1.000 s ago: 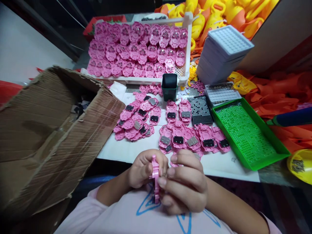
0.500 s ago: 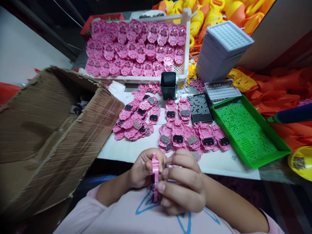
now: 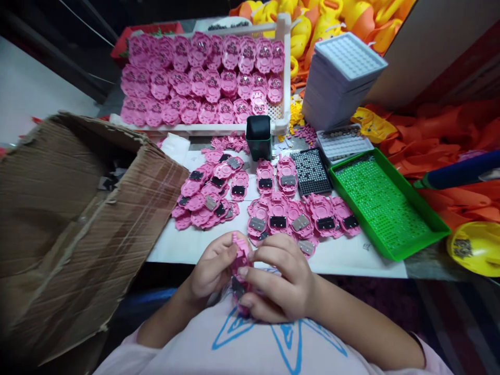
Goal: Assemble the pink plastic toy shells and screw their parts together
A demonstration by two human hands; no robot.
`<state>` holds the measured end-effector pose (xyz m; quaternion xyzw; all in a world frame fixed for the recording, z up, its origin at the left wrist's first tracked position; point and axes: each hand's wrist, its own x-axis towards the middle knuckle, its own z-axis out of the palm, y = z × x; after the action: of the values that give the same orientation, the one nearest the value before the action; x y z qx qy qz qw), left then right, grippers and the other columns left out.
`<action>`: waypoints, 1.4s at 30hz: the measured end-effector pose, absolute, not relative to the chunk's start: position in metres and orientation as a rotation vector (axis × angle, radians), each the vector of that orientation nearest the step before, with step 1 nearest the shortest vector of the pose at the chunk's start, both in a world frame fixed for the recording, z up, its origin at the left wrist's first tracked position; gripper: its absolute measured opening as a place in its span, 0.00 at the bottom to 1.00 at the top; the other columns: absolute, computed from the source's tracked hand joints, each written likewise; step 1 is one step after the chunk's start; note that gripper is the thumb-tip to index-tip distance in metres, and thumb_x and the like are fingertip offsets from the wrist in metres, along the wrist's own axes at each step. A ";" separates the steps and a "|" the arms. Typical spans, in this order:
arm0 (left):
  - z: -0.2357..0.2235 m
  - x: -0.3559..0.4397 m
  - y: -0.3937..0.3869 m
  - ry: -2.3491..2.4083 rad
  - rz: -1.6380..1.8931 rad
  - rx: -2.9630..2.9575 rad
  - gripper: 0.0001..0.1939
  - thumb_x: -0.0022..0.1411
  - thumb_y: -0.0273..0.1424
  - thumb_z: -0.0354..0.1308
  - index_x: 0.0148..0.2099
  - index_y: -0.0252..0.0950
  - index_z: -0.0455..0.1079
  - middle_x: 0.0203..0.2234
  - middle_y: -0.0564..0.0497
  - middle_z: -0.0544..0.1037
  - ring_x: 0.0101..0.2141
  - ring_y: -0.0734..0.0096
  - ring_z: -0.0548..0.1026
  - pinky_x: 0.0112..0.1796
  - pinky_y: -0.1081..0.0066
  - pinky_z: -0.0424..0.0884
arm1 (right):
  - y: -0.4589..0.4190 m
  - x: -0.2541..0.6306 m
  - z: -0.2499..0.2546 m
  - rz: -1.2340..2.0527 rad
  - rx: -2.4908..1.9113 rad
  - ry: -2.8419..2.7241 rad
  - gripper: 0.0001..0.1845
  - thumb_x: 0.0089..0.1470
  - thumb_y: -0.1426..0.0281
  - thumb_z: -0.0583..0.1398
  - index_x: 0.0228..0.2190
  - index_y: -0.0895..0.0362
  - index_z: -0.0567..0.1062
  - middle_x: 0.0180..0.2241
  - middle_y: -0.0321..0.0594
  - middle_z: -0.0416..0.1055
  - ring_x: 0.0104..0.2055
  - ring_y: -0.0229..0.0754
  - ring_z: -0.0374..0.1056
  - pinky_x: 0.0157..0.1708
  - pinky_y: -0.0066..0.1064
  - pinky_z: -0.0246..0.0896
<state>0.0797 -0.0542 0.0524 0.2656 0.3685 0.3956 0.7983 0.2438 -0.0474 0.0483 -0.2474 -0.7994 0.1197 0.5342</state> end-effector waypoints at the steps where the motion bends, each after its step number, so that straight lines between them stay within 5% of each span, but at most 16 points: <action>1: 0.049 0.079 -0.055 0.822 0.889 0.555 0.16 0.58 0.42 0.61 0.33 0.32 0.66 0.20 0.55 0.68 0.20 0.81 0.63 0.22 0.79 0.59 | -0.048 0.244 0.048 0.301 -0.582 -1.910 0.13 0.53 0.68 0.55 0.38 0.62 0.72 0.36 0.47 0.67 0.42 0.46 0.65 0.36 0.41 0.69; 6: 0.033 0.081 -0.045 1.022 1.104 0.557 0.13 0.59 0.39 0.60 0.32 0.34 0.65 0.21 0.57 0.68 0.20 0.81 0.63 0.23 0.79 0.60 | -0.044 0.244 0.048 0.413 -0.586 -2.199 0.21 0.50 0.55 0.61 0.37 0.60 0.75 0.39 0.46 0.72 0.45 0.49 0.64 0.40 0.42 0.66; 13: 0.026 0.076 -0.035 1.021 1.002 0.690 0.12 0.60 0.38 0.59 0.38 0.34 0.68 0.22 0.56 0.70 0.23 0.80 0.66 0.26 0.78 0.62 | -0.047 0.245 0.032 0.294 -0.827 -2.437 0.09 0.53 0.69 0.60 0.38 0.55 0.74 0.45 0.41 0.74 0.46 0.47 0.65 0.42 0.42 0.65; 20: 0.017 0.062 -0.034 1.301 0.943 1.199 0.24 0.63 0.42 0.53 0.58 0.37 0.64 0.45 0.42 0.74 0.37 0.65 0.74 0.37 0.66 0.71 | -0.035 0.285 0.040 0.344 -0.921 -2.408 0.16 0.52 0.69 0.61 0.43 0.58 0.71 0.42 0.46 0.75 0.44 0.44 0.69 0.42 0.40 0.69; 24: 0.014 0.045 -0.021 1.714 0.841 2.054 0.16 0.61 0.34 0.56 0.51 0.41 0.71 0.48 0.43 0.72 0.51 0.54 0.66 0.53 0.53 0.58 | -0.026 0.330 0.039 0.139 -1.234 -2.463 0.19 0.53 0.67 0.61 0.46 0.60 0.69 0.42 0.49 0.74 0.43 0.47 0.70 0.40 0.40 0.70; 30: 0.007 0.025 -0.007 2.032 0.398 2.278 0.17 0.58 0.38 0.59 0.49 0.41 0.73 0.58 0.41 0.63 0.57 0.42 0.55 0.52 0.44 0.52 | -0.027 0.342 0.020 0.071 -1.377 -2.600 0.22 0.53 0.65 0.60 0.49 0.60 0.69 0.41 0.48 0.75 0.46 0.52 0.66 0.43 0.44 0.67; 37: 0.002 0.042 0.016 1.986 0.236 2.314 0.16 0.63 0.38 0.52 0.51 0.39 0.70 0.56 0.42 0.68 0.59 0.44 0.54 0.54 0.42 0.48 | -0.017 0.331 0.018 0.164 -1.300 -2.648 0.24 0.52 0.64 0.61 0.50 0.60 0.70 0.48 0.46 0.73 0.51 0.55 0.63 0.50 0.47 0.64; 42: -0.003 0.055 0.030 2.019 0.085 2.337 0.25 0.62 0.37 0.53 0.61 0.40 0.61 0.58 0.40 0.64 0.60 0.41 0.53 0.54 0.39 0.46 | 0.037 0.341 0.029 0.277 -1.190 -2.594 0.15 0.58 0.66 0.55 0.43 0.59 0.75 0.42 0.46 0.75 0.45 0.46 0.68 0.46 0.37 0.65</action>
<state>0.0547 0.0299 -0.0026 0.7562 0.6533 0.0275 0.0263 0.3411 0.0365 0.0295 -0.4112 -0.8961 0.0957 0.1368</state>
